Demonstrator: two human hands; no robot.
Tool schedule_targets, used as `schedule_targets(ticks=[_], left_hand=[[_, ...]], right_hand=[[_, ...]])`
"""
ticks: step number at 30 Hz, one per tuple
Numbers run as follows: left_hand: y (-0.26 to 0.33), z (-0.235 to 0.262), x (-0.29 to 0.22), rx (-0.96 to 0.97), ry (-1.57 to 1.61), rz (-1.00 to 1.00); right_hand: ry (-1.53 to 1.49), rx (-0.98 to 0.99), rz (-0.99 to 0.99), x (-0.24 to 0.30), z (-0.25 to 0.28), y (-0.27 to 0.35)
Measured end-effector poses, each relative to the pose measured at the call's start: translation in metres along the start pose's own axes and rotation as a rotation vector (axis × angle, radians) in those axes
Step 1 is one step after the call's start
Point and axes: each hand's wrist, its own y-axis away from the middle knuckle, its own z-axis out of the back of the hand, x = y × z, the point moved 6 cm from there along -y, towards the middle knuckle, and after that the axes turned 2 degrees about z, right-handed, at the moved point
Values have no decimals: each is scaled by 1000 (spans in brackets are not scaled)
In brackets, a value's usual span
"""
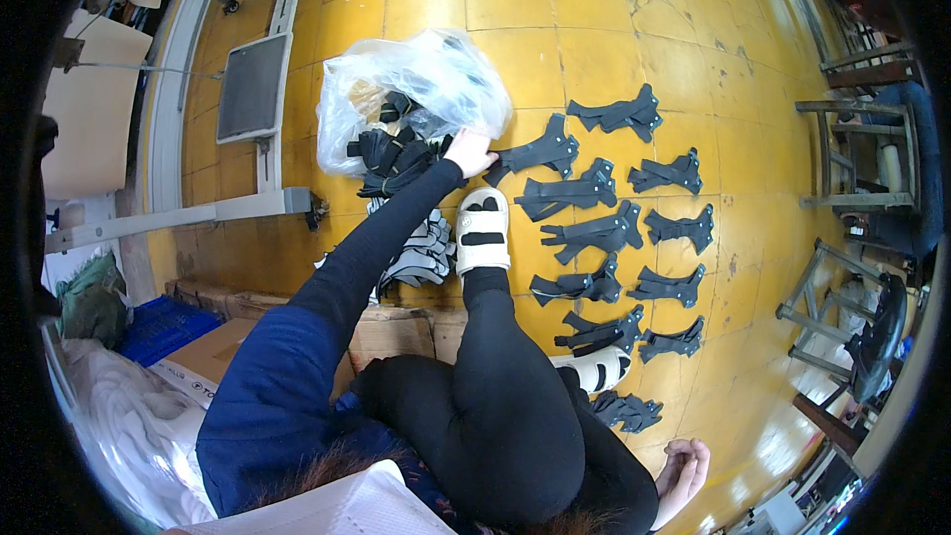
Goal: The person sits on the floor and repeatedly picks up small black plastic parts, aligns them into stacks, and places the stacks into a clear plastic bag. The person also arranges remaining parts on the floor in rows.
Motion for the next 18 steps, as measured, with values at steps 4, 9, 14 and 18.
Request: schedule_targets(ticks=[4,9,14,18], left_hand=[[27,39,39,-405,81,94],[58,46,95,-20,-29,327],[95,24,76,149,-169,210],[87,30,52,-64,-45,147]], right_hand=[[11,-100,-52,11,-12,0],[40,-171,-23,0,-2,5],[26,-14,12,8,-10,1],[21,-69,-41,3,-1,1]])
